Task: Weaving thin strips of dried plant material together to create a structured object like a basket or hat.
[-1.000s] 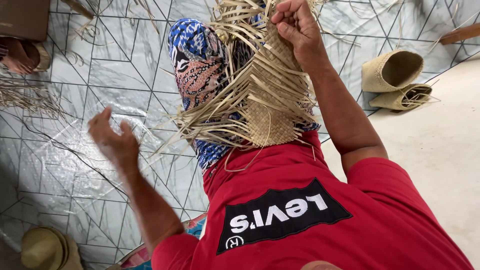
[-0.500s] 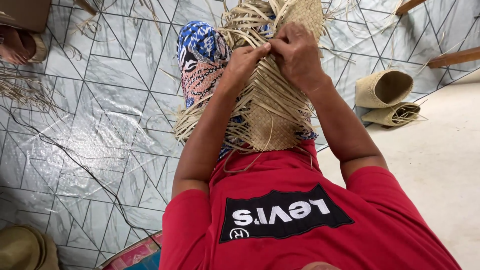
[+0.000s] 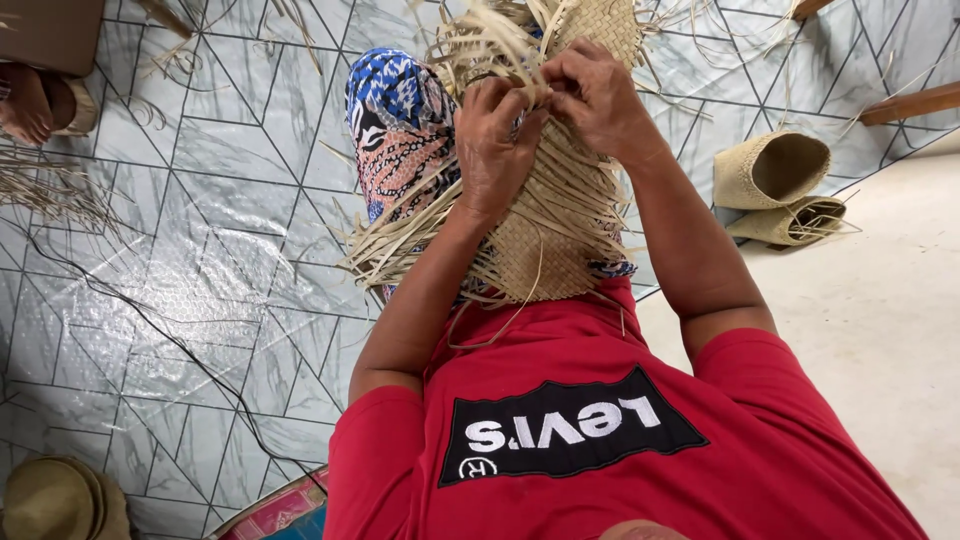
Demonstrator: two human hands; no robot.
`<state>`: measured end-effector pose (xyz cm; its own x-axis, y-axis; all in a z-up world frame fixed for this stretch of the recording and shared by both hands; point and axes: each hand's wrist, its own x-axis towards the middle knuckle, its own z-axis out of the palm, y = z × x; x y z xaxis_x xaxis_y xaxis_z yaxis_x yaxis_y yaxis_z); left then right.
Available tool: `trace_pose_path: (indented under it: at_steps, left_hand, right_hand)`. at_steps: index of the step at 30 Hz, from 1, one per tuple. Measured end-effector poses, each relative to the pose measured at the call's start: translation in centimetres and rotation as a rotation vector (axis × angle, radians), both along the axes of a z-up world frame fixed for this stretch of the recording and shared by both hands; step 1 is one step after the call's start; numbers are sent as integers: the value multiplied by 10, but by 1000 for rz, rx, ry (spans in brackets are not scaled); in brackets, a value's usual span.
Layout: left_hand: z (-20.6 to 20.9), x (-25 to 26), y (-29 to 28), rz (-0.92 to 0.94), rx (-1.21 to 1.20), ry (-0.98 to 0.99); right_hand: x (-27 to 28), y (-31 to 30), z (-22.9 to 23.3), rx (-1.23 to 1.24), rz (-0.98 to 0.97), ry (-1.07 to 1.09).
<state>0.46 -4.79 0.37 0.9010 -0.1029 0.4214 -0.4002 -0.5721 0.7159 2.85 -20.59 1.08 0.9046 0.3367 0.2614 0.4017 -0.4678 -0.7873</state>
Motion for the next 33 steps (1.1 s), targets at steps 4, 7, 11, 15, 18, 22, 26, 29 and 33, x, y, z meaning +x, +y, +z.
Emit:
trace_pose_path:
  at_steps: [4, 7, 11, 15, 18, 22, 26, 29, 33]
  left_hand:
    - [-18, 9, -2, -1, -65, 222]
    - [-9, 16, -1, 18, 25, 672]
    - [8, 14, 0, -62, -287, 903]
    - [-17, 15, 1, -35, -353, 881]
    - [-86, 33, 10, -225, -362, 608]
    - [-28, 14, 1, -124, -252, 527]
    - [-26, 19, 1, -70, -96, 577]
    - [19, 0, 14, 25, 66, 537]
    - [49, -23, 46, 47, 108, 304]
  right_hand:
    - [-3, -1, -2, 172, -34, 67]
    - [-10, 0, 17, 312, -58, 244]
    - [-14, -3, 15, 377, -4, 326]
    - [-28, 13, 7, 162, 68, -109]
    - [-68, 54, 13, 2, 84, -395]
    - [-117, 104, 93, -28, 247, -606]
    - [-151, 130, 95, 257, 585, -498]
    - [-109, 102, 102, 138, 600, -380]
    - [-34, 40, 45, 264, -117, -344]
